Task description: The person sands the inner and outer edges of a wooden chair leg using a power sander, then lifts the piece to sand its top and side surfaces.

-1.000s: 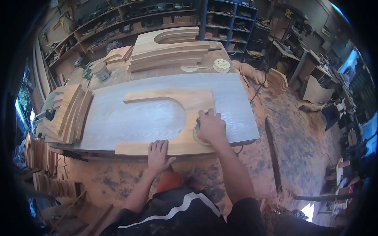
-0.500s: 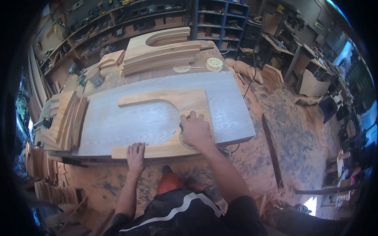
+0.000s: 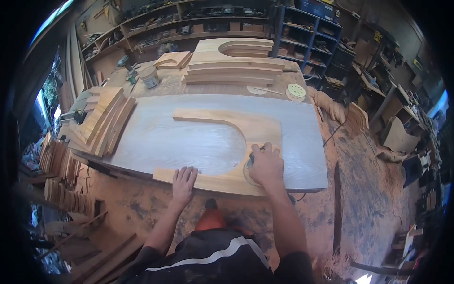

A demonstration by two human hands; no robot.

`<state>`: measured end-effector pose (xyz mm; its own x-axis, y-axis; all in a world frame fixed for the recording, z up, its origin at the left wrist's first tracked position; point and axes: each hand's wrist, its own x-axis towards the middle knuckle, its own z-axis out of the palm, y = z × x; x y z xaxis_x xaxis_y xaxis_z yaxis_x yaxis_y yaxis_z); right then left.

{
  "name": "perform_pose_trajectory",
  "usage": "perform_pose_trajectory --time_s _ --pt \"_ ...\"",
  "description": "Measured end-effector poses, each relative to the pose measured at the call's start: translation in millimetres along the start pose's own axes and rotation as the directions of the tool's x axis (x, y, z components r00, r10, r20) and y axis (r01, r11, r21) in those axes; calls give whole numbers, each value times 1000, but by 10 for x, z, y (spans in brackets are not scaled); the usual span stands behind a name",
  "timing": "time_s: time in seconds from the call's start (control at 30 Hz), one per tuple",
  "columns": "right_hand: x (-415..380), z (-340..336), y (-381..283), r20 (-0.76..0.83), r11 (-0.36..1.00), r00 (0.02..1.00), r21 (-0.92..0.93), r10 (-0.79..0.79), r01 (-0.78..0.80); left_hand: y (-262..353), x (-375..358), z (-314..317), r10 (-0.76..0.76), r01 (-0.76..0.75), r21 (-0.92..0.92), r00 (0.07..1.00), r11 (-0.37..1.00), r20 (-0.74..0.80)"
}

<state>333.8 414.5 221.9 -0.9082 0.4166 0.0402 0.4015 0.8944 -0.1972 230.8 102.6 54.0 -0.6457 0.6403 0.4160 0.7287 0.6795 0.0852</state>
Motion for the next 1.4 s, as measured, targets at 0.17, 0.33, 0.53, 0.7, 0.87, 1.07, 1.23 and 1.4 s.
perform_pose_trajectory --time_s 0.17,0.33,0.53,0.7,0.87,1.07,1.23,1.4 --pt "-2 -10 45 7 1000 1000 -12 8 -8 -11 -12 25 22 -22 -8 1000 1000 0" --pt "-74 -101 73 99 999 995 -43 -29 33 -1 -14 -21 23 -23 -18 999 1000 40" --pt "12 -263 343 173 988 976 -44 -136 145 14 17 -131 90 -91 -1 988 996 123" --pt "20 -1444 463 25 993 994 -43 -111 112 201 432 -1014 130 -141 40 969 989 210" --pt "27 -2920 358 -214 987 963 -47 -163 156 291 1571 -2547 32 -14 -41 872 999 488" --pt "448 -3784 9 -216 980 957 -6 -195 199 -401 2678 -2765 140 -51 -216 896 975 421" --pt "1051 -3711 -208 -180 962 948 -121 -263 244 -928 2911 -2662 -24 42 -174 995 984 99" --pt "1709 -3476 -349 -103 980 976 -83 -191 183 -1433 2802 -2748 -100 111 -116 990 987 99"
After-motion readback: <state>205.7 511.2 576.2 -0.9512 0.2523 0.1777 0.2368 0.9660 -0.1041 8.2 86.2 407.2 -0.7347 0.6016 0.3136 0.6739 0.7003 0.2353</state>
